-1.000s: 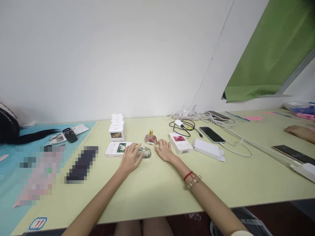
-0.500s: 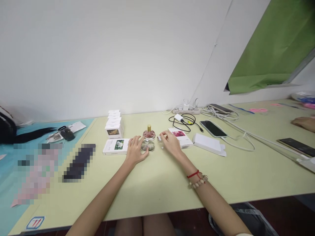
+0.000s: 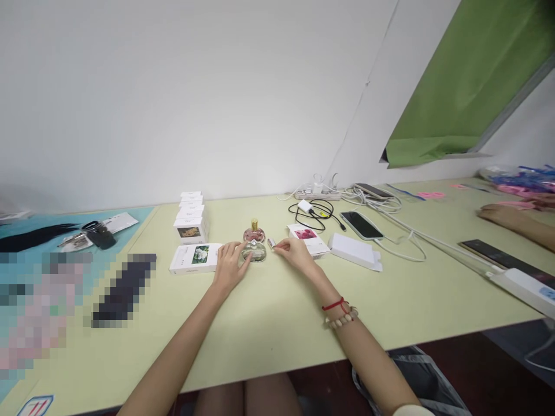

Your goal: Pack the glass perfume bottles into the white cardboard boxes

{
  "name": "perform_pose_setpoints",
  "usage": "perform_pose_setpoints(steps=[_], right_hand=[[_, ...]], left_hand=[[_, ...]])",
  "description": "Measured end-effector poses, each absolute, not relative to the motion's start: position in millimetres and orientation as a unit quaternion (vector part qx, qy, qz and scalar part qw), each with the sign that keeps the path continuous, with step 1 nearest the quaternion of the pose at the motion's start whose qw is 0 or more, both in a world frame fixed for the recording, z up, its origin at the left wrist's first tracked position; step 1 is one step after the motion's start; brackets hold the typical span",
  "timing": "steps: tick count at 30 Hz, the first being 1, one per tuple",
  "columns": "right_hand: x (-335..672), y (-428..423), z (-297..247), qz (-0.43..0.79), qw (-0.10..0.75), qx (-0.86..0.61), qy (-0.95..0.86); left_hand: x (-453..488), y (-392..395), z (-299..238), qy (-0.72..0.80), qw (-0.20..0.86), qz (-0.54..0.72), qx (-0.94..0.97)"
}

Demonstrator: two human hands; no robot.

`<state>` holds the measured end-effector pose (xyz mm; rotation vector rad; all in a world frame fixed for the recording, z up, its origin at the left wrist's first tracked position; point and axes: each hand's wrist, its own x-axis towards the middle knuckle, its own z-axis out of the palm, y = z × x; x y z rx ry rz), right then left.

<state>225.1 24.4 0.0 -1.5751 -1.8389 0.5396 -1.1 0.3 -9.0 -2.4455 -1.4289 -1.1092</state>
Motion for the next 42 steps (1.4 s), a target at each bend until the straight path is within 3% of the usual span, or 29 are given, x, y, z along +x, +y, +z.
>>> perform_pose_setpoints(steps=[5, 17, 25, 30, 36, 42], right_hand=[[225.1, 25.8, 5.4, 0.131, 0.361, -0.595, -0.706], [227.8, 31.0, -6.5, 0.222, 0.368, -0.568, -0.702], [229.0, 31.5, -7.6, 0.189, 0.319, -0.585, -0.721], [221.2, 27.5, -5.5, 0.097, 0.329, -0.607, -0.717], [207.7, 26.2, -9.7, 0.071, 0.238, -0.611, -0.752], [211.6, 31.5, -9.4, 0.094, 0.3, -0.606, -0.731]], left_hand=[[0.2, 0.3, -10.9, -0.47, 0.041, -0.354, -0.807], [0.9, 0.1, -10.1, -0.471, 0.012, -0.359, -0.806], [0.3, 0.1, -8.9, -0.465, 0.003, -0.364, -0.807], [-0.3, 0.3, -8.5, -0.462, 0.014, -0.362, -0.809], [-0.2, 1.3, -9.8, -0.46, 0.025, -0.366, -0.809], [-1.0, 1.3, -9.6, -0.461, 0.004, -0.367, -0.808]])
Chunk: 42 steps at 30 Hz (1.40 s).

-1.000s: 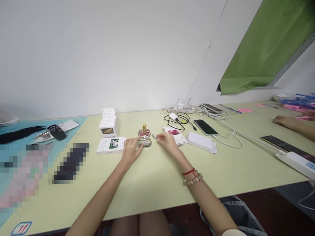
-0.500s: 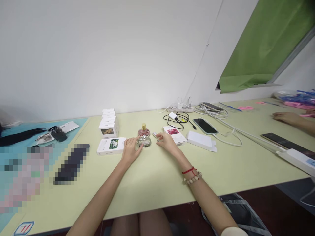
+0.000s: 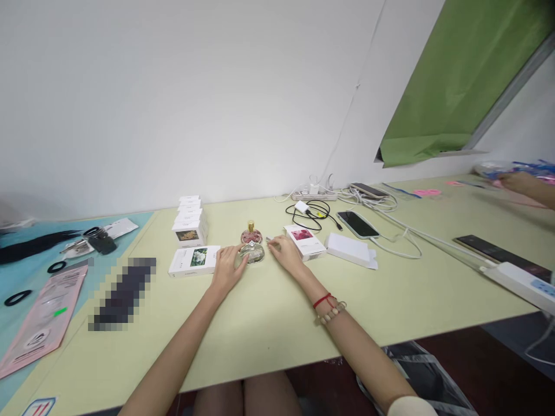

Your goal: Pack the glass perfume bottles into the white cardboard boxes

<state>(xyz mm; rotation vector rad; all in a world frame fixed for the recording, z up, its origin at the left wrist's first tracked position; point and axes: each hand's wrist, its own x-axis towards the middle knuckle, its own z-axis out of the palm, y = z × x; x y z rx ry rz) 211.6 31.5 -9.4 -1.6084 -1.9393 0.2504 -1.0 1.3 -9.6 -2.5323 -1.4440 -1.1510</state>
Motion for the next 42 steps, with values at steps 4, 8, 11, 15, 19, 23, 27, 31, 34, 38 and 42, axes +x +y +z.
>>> perform_pose_setpoints(steps=[4, 8, 11, 15, 19, 23, 27, 31, 34, 38, 42], right_hand=[[214.3, 32.7, -8.1, 0.11, 0.354, -0.599, -0.71], [216.7, 30.5, -3.3, 0.129, 0.397, -0.591, -0.69], [219.6, 30.0, 0.2, 0.115, 0.393, -0.599, -0.688], [222.3, 31.8, 0.4, 0.044, 0.351, -0.626, -0.695], [223.6, 34.4, -3.7, -0.042, 0.281, -0.643, -0.711], [226.0, 35.0, -6.7, -0.101, 0.22, -0.63, -0.738], [226.1, 32.6, -2.1, -0.119, 0.253, -0.603, -0.747], [220.0, 29.8, 3.0, -0.079, 0.251, -0.551, -0.792], [213.8, 29.7, 0.8, -0.035, 0.211, -0.53, -0.821], [209.7, 32.3, -8.3, 0.038, 0.234, -0.517, -0.822], [208.3, 36.0, -18.0, 0.134, 0.349, -0.497, -0.783]], left_hand=[[-1.2, 0.2, -8.3, -0.46, 0.008, -0.368, -0.808], [-1.0, -0.8, -7.4, -0.462, 0.006, -0.367, -0.808], [-0.6, -1.6, -7.2, -0.462, -0.001, -0.366, -0.808], [0.1, -2.5, -6.8, -0.465, -0.007, -0.368, -0.805], [0.0, -2.2, -6.9, -0.467, -0.003, -0.364, -0.806], [-0.3, -1.5, -7.3, -0.464, 0.002, -0.366, -0.807], [0.2, -2.7, -5.8, -0.47, 0.035, -0.383, -0.794], [1.0, -4.4, -3.9, -0.469, 0.093, -0.424, -0.769], [0.9, -4.0, -4.7, -0.458, 0.097, -0.41, -0.783], [-0.5, -1.8, -7.4, -0.449, 0.069, -0.371, -0.81], [-1.9, -1.0, -8.7, -0.455, 0.053, -0.361, -0.812]])
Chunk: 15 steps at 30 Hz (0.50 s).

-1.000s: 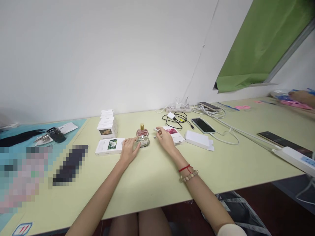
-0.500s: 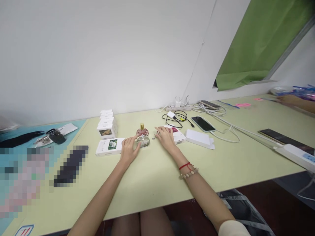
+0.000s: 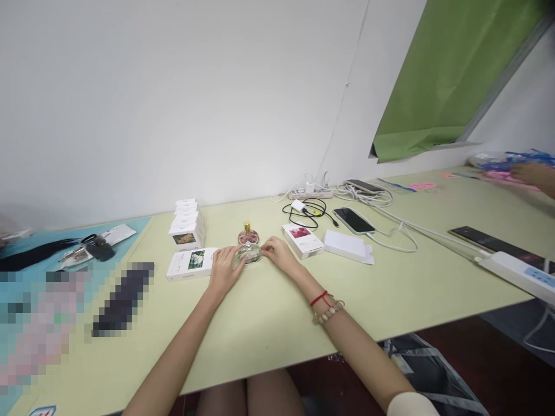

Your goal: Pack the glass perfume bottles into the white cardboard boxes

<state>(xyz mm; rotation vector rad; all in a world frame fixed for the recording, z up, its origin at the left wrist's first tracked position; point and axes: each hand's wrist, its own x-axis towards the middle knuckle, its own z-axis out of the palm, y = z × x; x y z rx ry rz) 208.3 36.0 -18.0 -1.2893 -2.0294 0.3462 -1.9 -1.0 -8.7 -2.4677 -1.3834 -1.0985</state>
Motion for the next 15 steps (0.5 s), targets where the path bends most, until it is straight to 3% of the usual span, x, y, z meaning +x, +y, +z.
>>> perform_pose_setpoints(steps=[4, 7, 15], right_hand=[[206.5, 38.2, -24.2, 0.158, 0.404, -0.505, -0.746], [206.8, 36.2, -23.2, 0.165, 0.395, -0.515, -0.742], [199.0, 11.8, 14.1, 0.213, 0.44, -0.451, -0.747]], left_hand=[[-2.4, -0.9, -8.8, -0.459, 0.046, -0.35, -0.815], [-3.1, 0.6, -9.2, -0.468, 0.047, -0.34, -0.815], [-5.0, 3.2, -10.8, -0.439, 0.03, -0.347, -0.828]])
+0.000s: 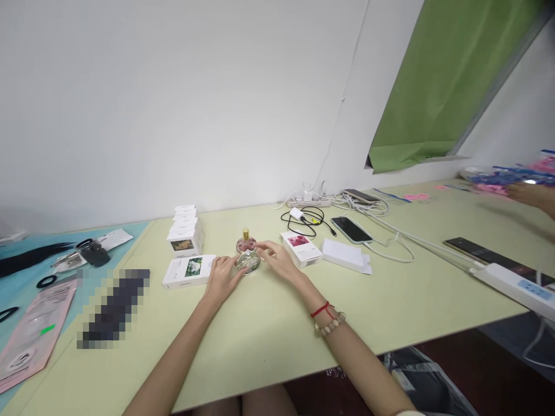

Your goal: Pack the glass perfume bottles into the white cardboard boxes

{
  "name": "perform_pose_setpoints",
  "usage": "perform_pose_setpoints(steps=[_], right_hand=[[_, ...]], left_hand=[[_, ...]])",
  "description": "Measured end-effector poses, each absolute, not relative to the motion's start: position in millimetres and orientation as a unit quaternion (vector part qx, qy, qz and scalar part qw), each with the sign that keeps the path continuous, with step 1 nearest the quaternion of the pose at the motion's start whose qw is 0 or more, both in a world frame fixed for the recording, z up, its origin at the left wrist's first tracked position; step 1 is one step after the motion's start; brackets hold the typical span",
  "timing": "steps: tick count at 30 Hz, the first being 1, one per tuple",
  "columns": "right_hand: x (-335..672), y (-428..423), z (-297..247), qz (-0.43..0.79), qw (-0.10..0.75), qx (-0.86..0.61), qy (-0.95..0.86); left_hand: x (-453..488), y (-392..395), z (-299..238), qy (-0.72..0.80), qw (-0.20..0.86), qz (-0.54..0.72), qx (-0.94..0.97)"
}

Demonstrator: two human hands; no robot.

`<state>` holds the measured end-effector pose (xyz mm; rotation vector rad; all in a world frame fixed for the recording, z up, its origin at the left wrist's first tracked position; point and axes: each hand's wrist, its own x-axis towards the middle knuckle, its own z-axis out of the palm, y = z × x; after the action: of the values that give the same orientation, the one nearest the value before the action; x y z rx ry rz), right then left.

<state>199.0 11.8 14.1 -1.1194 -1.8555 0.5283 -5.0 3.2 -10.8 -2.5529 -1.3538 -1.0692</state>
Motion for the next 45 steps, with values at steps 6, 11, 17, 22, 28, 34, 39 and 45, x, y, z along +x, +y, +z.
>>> perform_pose_setpoints(steps=[6, 11, 17, 22, 28, 34, 39, 45], right_hand=[[193.8, 7.5, 17.9, 0.177, 0.415, -0.414, -0.791], [195.1, 6.1, 16.6, 0.177, 0.374, -0.458, -0.787], [188.7, 2.5, 15.3, 0.172, 0.385, -0.481, -0.769], [188.4, 4.3, 17.7, 0.246, 0.402, -0.46, -0.753], [193.5, 10.6, 24.0, 0.253, 0.485, -0.483, -0.683], [178.7, 36.8, 35.0, 0.192, 0.49, -0.458, -0.716], [167.3, 68.7, 55.5, 0.252, 0.362, -0.442, -0.781], [165.7, 82.4, 68.0, 0.288, 0.251, -0.401, -0.833]], left_hand=[[-4.5, 3.7, -10.7, -0.428, 0.026, -0.344, -0.835], [-5.7, 1.6, -5.8, -0.437, 0.042, -0.332, -0.835], [-3.6, -5.6, 2.3, -0.458, 0.049, -0.363, -0.81], [1.9, -10.3, 2.5, -0.444, 0.031, -0.358, -0.821], [3.0, -7.0, 1.7, -0.465, 0.021, -0.354, -0.812], [2.7, -7.8, 5.9, -0.442, 0.004, -0.363, -0.82], [2.1, -6.9, 6.3, -0.438, -0.03, -0.353, -0.826], [0.2, -1.4, 1.4, -0.456, -0.051, -0.374, -0.806]])
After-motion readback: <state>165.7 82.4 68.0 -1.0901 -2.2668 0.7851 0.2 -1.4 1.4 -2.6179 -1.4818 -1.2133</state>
